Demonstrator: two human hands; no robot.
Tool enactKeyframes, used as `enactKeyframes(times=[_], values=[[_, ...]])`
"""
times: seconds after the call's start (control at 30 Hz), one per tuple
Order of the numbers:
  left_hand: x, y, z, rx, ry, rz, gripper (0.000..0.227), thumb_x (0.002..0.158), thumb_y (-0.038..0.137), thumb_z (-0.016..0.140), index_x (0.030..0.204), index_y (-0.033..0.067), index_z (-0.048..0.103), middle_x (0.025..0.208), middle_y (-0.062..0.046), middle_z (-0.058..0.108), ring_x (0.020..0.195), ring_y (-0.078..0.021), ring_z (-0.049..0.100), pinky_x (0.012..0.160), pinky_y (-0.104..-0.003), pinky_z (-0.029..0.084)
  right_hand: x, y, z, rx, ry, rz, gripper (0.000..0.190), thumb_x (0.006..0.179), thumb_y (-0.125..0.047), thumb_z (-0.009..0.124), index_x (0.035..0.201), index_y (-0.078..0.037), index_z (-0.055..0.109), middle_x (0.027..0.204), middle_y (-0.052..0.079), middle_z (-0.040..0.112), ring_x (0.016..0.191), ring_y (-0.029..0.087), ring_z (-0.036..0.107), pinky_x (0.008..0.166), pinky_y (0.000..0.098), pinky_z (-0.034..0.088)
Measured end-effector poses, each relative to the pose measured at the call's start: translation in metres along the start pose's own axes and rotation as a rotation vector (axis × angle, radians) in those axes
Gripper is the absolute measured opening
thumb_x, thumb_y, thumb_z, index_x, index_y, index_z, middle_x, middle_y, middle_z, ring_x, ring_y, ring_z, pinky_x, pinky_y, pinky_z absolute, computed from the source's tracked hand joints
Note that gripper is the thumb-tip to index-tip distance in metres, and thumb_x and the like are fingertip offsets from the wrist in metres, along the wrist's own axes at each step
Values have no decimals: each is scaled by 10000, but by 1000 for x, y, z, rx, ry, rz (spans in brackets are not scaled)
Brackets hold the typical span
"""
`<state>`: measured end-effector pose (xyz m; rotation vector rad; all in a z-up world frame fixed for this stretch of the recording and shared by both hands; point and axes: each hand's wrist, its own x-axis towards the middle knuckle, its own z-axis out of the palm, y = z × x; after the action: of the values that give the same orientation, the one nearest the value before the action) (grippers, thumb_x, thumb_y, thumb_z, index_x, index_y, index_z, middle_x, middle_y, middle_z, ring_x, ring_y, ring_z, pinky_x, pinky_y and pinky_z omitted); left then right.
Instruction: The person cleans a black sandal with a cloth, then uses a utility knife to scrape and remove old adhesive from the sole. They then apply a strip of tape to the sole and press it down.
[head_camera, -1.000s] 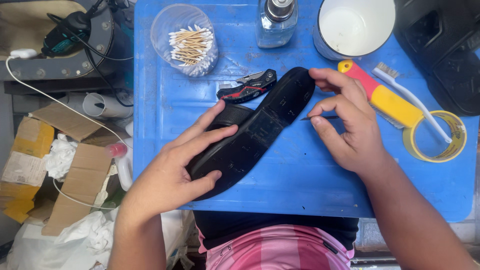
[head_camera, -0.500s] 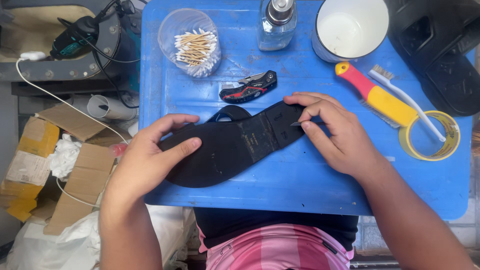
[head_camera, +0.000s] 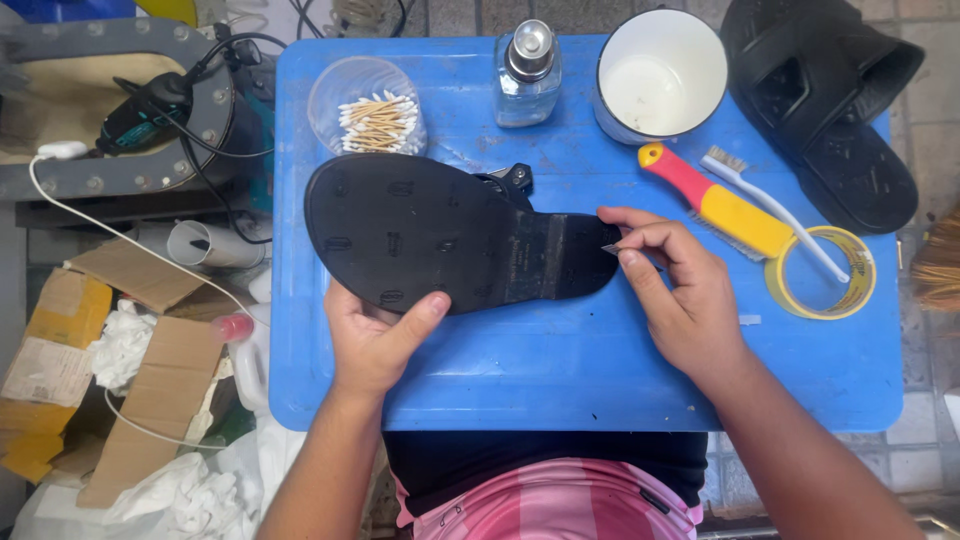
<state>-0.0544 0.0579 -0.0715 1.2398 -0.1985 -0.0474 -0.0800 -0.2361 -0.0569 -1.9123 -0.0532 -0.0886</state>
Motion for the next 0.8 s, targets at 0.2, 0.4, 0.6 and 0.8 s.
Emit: enactKeyframes(times=[0.2, 0.4, 0.6, 0.8], values=[[25, 3, 13, 234, -204, 46, 452, 923, 35, 790, 1334, -35, 615, 1265, -123, 693, 1144, -190, 689, 1027, -333, 569, -6, 10, -8, 80, 135, -35, 86, 1039, 16, 586, 1124, 12, 603, 1282, 107, 579, 1211, 136, 615, 1001, 276, 528], [57, 21, 19, 418, -196, 262, 571, 903, 81, 828, 1386, -1, 533, 1311, -97, 675, 1140, -172, 699, 1031, -293, 569, -3, -6, -8, -122, 232, -108, 118, 996, 37, 680, 1111, 23, 659, 1124, 99, 684, 1047, 160, 679, 946, 276, 549], [51, 10, 20, 509, -66, 428, 924, 841, 42, 917, 1524, 43, 294, 1394, -145, 527, 1256, -248, 623, 1101, -365, 544, 2, -23, -8, -304, 248, -199, 155, 942, 43, 752, 1091, 21, 713, 1059, 127, 731, 971, 191, 715, 854, 274, 552], [43, -2, 18, 471, -42, 515, 1058, 880, 22, 891, 1582, 100, 103, 1353, -144, 593, 1198, -242, 701, 975, -352, 620, 18, -24, -13, -339, 228, -219, 187, 924, 50, 765, 1105, 17, 734, 1057, 125, 734, 943, 192, 716, 840, 270, 549]])
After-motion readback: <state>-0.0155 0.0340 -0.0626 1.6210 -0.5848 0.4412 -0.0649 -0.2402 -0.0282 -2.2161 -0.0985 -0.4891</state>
